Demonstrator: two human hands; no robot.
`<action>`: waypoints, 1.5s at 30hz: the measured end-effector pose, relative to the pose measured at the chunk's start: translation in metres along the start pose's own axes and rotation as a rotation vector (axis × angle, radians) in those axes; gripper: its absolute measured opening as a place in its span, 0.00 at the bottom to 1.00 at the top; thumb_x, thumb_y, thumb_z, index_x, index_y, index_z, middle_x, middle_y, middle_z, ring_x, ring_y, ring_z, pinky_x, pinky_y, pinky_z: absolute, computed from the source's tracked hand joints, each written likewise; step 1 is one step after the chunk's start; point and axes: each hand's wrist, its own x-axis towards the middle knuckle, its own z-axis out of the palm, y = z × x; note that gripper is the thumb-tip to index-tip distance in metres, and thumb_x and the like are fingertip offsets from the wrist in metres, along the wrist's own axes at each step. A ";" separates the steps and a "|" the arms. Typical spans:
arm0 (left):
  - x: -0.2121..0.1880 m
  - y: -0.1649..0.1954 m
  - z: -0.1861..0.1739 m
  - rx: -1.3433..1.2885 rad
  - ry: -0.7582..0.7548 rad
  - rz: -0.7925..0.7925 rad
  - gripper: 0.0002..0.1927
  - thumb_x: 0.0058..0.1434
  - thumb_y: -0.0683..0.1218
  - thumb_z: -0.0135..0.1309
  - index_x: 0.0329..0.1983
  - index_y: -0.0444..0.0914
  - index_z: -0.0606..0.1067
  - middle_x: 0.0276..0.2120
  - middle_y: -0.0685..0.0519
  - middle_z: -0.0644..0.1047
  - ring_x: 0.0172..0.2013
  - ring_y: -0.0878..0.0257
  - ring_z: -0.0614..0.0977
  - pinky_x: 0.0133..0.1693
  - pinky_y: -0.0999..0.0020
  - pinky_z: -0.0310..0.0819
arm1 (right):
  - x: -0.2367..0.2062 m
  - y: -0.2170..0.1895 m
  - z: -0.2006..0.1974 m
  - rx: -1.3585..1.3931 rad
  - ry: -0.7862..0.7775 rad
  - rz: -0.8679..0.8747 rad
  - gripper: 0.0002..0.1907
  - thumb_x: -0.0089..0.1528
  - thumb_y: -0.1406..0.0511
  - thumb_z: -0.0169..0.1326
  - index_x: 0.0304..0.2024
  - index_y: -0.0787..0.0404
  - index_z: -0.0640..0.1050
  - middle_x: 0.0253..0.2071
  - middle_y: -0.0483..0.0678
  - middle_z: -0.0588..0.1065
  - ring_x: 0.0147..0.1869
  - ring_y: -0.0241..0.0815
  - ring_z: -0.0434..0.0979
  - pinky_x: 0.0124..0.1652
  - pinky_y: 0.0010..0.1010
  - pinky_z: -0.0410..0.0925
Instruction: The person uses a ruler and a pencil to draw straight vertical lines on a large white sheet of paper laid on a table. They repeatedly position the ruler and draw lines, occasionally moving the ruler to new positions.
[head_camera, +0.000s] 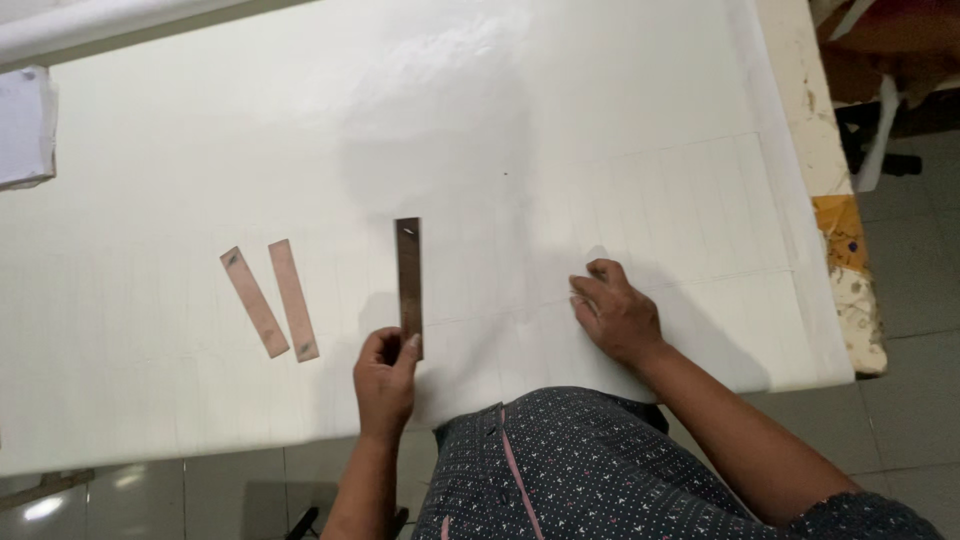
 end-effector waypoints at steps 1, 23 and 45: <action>-0.007 0.002 0.012 -0.016 -0.055 -0.021 0.10 0.63 0.46 0.58 0.41 0.34 0.77 0.32 0.50 0.81 0.33 0.63 0.81 0.37 0.68 0.77 | -0.001 -0.002 -0.002 0.059 -0.084 0.026 0.16 0.64 0.60 0.55 0.52 0.59 0.80 0.58 0.53 0.71 0.41 0.40 0.82 0.37 0.30 0.77; -0.037 0.016 0.149 0.477 -0.210 0.495 0.08 0.63 0.49 0.58 0.32 0.41 0.76 0.28 0.54 0.78 0.24 0.60 0.79 0.26 0.64 0.74 | 0.030 0.164 -0.113 0.445 0.031 0.604 0.18 0.64 0.62 0.57 0.54 0.65 0.78 0.44 0.48 0.80 0.44 0.35 0.78 0.43 0.26 0.70; 0.091 0.132 0.369 0.754 -0.347 0.865 0.16 0.62 0.48 0.61 0.51 0.40 0.76 0.51 0.51 0.76 0.55 0.56 0.76 0.57 0.57 0.64 | 0.206 0.302 -0.148 0.626 -0.020 0.438 0.14 0.60 0.68 0.63 0.47 0.67 0.77 0.33 0.47 0.79 0.31 0.32 0.79 0.31 0.22 0.73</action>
